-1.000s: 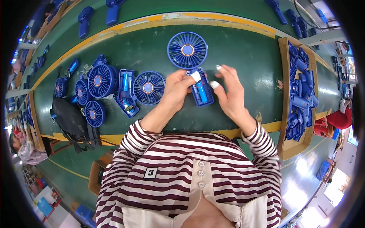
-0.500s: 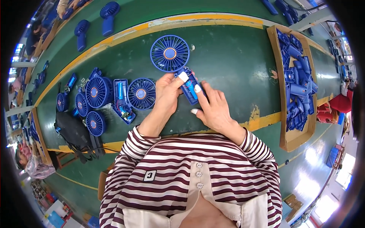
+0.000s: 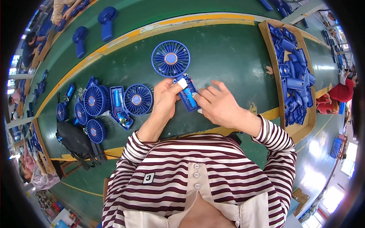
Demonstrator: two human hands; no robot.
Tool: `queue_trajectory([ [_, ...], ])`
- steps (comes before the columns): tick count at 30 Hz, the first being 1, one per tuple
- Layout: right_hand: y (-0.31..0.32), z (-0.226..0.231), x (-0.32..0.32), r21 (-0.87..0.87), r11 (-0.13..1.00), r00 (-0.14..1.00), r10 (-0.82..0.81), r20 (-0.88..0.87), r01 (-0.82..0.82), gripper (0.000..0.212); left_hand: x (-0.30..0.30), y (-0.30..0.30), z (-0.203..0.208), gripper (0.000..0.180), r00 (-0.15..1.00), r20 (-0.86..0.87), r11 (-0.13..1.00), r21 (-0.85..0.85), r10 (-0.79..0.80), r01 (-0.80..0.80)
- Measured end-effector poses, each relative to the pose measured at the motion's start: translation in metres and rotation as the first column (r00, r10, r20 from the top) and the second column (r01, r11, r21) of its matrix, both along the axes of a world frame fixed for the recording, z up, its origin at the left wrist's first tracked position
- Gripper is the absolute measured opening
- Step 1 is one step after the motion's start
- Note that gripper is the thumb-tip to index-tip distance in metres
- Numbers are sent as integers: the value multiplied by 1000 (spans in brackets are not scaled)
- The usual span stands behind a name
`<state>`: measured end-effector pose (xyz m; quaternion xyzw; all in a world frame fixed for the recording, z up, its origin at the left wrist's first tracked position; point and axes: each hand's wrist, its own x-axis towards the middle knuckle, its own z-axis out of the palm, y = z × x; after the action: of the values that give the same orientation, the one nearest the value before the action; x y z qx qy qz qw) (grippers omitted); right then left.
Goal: The person assembles portable fans by connecting the wiring and circuit boards into the handle housings, pressing the plastic covers onto the handles by hand, and placing the assembled fans onto the conveyor belt.
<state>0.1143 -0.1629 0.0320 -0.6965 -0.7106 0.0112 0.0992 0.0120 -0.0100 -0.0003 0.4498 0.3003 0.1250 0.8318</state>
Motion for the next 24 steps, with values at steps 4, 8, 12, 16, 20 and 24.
queue_trajectory([
  [4, -2, 10, 0, 200, 976, 956, -26, -293, 88, 48, 2, 3, 10, 24, 997, 74, 1000, 9, 10, -11],
  [8, 3, -3, -3, 200, 912, 604, -63, -794, 357, 60, -1, 2, 13, 23, 998, 51, 996, 85, -21, 16],
  [12, 10, -8, -7, 203, 904, 479, -2, -878, 375, 64, -4, -2, 11, 20, 998, 48, 990, 137, -40, 34],
  [16, 12, -14, -6, 202, 898, 424, 20, -905, 391, 63, -4, -3, 12, 19, 996, 86, 992, 127, -31, 20],
  [20, 14, -15, -8, 243, 881, 431, 49, -901, 407, 62, -3, -2, 11, 19, 995, 95, 994, 107, -38, 28],
  [24, 12, -16, -9, 296, 877, 595, 15, -804, 379, 59, -4, 1, 11, 17, 997, 66, 995, 87, -43, 38],
])
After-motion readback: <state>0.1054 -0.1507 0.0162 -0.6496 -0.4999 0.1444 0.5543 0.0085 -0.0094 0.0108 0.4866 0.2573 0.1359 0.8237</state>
